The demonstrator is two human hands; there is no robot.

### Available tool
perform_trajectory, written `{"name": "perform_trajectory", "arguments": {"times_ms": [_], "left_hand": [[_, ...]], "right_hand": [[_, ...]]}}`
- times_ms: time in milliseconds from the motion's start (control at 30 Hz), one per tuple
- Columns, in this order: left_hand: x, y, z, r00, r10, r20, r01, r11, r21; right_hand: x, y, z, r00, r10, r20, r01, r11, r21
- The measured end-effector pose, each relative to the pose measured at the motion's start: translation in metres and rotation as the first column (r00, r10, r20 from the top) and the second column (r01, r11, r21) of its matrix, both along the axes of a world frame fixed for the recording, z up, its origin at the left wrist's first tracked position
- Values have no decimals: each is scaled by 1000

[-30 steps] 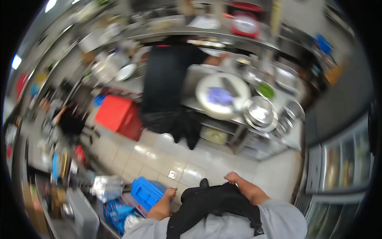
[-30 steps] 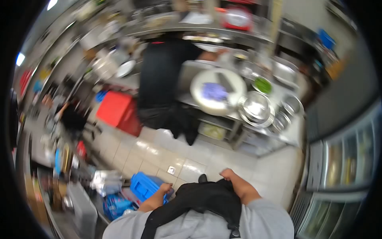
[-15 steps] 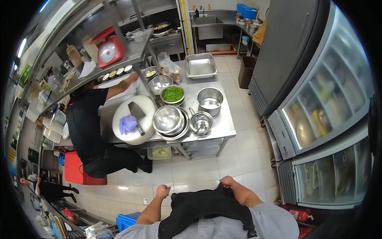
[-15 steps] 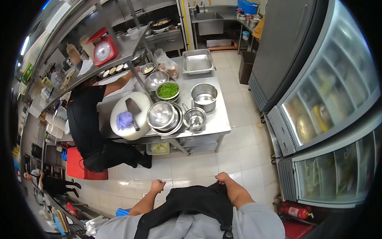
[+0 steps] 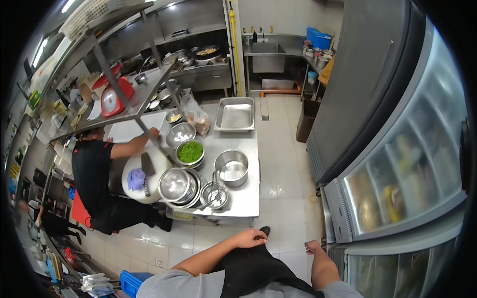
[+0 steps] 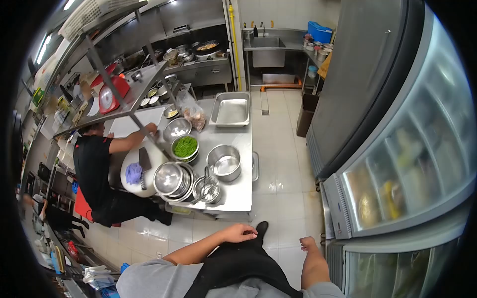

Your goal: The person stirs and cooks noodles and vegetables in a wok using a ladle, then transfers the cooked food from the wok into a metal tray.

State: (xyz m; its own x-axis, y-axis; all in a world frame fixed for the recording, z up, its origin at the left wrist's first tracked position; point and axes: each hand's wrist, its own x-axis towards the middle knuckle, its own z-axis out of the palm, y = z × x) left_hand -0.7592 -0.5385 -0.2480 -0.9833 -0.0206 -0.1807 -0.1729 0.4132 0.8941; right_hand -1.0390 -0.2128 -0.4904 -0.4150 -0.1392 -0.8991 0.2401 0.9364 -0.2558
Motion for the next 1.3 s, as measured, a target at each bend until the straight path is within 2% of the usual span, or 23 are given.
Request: {"name": "perform_trajectory", "arguments": {"times_ms": [33,100,133,167,233,300,367,433,500,533,600,667,767,800,867,1033,1100,1167,1200,1233,1267,1300], "left_hand": [[-22,-4,7,1000,-1,-11,1,1000,-5],[-67,-12,15,999,-5,38,7,998,-56],[-88,-15,13,1000,29,7,-29,999,-29],[-110,-19,6,1000,18,5,-18,999,-31],[-159,-27,-12,999,48,2,-48,998,-27],[-210,-37,-28,999,36,-14,-36,999,0],[-257,-47,-41,998,-68,14,69,989,-134],[-306,-62,-53,999,-33,-30,31,997,-64],[-343,-81,-62,995,38,-93,-41,998,-36],[-353,-90,-51,991,113,-78,-115,993,-28],[-371,-119,-37,970,235,-57,-237,971,-20],[-384,-145,-37,904,412,-112,-406,911,73],[-393,-189,-32,784,620,-2,-614,777,136],[-395,-201,-29,762,648,12,-643,753,137],[-402,-225,-20,585,803,111,-804,557,210],[-423,-272,-32,371,922,111,-907,333,259],[-437,-290,-27,310,942,127,-922,265,282],[-451,-307,-6,254,959,122,-934,211,288],[-455,-318,-9,236,964,123,-952,203,230],[-458,-328,-17,203,977,66,-966,189,179],[-460,-335,-13,132,990,46,-986,126,112],[-461,-342,-5,65,998,23,-997,63,45]], "right_hand": [[-22,-10,3,998,-68,-18,66,994,-85],[-58,-33,23,996,-87,-22,83,986,-146],[-74,-44,25,993,-111,-45,99,972,-213],[-90,-54,26,988,-140,-64,117,953,-280],[-122,-64,36,991,-131,-40,113,946,-305],[-136,-60,44,967,-254,-9,234,904,-357],[-155,-51,61,959,-282,-5,264,903,-338],[-172,-31,60,923,-385,26,376,882,-285],[-192,17,12,928,-371,33,368,899,-238],[-201,40,-13,926,-375,44,376,903,-207],[-223,36,-9,958,-281,52,285,952,-115],[-246,11,2,991,-114,65,118,991,-62],[-293,-47,7,987,150,63,-145,987,-66],[-311,-67,7,972,226,59,-222,972,-76],[-356,-112,5,931,363,45,-358,929,-95],[-501,-257,-6,721,692,-20,-690,716,-107],[-568,-341,-9,720,694,3,-690,717,-100],[-639,-437,-31,835,548,41,-538,831,-142],[-656,-492,-5,793,604,-80,-610,786,-105],[-690,-546,-12,536,813,-226,-843,530,-92],[-706,-598,2,-74,850,-522,-996,-32,89],[-715,-658,23,-625,469,-623,-769,-508,389]]}}
